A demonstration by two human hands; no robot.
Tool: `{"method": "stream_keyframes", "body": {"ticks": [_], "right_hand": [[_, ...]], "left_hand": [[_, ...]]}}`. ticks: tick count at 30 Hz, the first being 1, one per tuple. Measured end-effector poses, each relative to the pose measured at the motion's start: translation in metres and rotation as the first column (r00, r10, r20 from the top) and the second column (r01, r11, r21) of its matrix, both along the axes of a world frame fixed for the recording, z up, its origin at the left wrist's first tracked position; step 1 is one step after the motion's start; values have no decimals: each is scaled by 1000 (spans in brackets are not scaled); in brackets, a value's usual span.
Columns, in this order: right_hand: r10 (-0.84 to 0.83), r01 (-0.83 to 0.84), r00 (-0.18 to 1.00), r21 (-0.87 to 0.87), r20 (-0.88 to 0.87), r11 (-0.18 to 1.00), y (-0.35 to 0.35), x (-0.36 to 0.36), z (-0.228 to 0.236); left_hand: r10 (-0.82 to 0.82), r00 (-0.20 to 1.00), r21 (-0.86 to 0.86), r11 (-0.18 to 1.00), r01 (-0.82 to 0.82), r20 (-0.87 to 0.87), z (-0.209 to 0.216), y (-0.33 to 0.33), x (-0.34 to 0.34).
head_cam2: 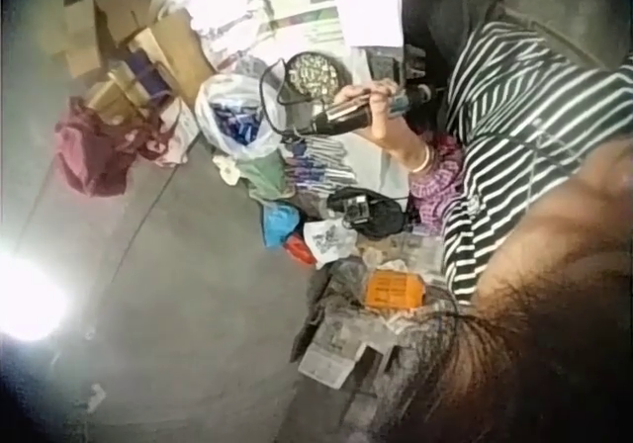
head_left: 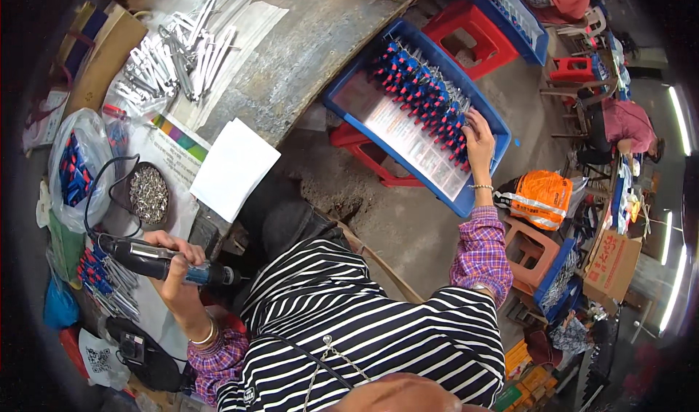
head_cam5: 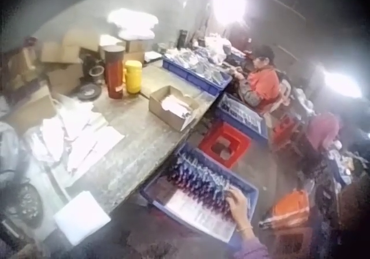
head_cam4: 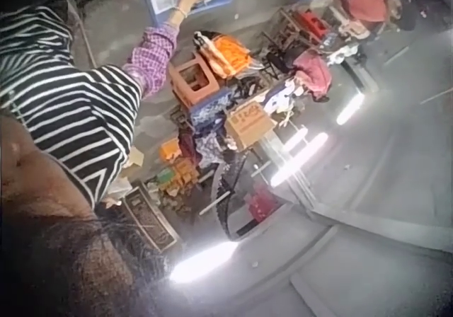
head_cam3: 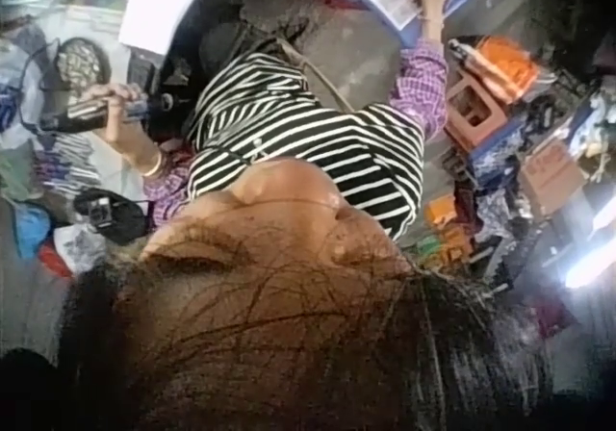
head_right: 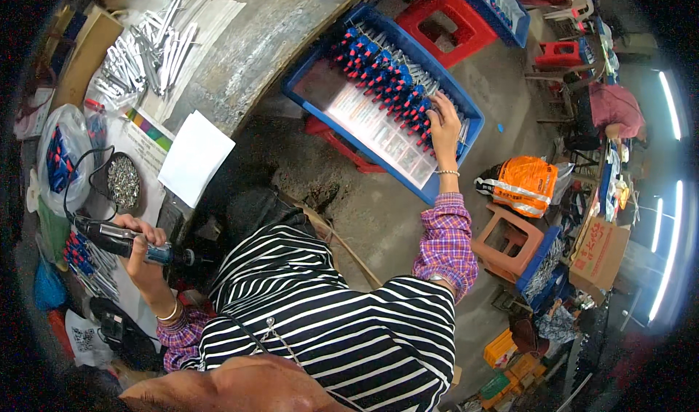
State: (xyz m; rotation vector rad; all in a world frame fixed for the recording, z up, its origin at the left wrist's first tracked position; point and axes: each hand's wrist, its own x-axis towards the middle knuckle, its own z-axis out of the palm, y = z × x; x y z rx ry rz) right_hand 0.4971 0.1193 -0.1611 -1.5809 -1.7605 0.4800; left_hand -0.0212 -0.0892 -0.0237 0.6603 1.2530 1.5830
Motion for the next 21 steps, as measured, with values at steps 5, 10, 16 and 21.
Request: {"method": "stream_keyframes", "body": {"ticks": [5,10,16,21], "right_hand": [[-70,69,998,-56,-8,996,7,-5,-1],[-92,92,995,2,48,996,2,1,-2],[-231,237,954,12,-190,971,-19,-5,17],[-8,-29,969,-144,-245,989,-46,-113,75]], "left_hand": [[28,999,-30,999,-29,-21,2,-5,2],[32,999,-6,999,-31,4,0,-10,-1],[6,998,38,999,-4,-66,8,-14,-3],[65,994,223,974,-44,-88,14,-35,-1]]}}
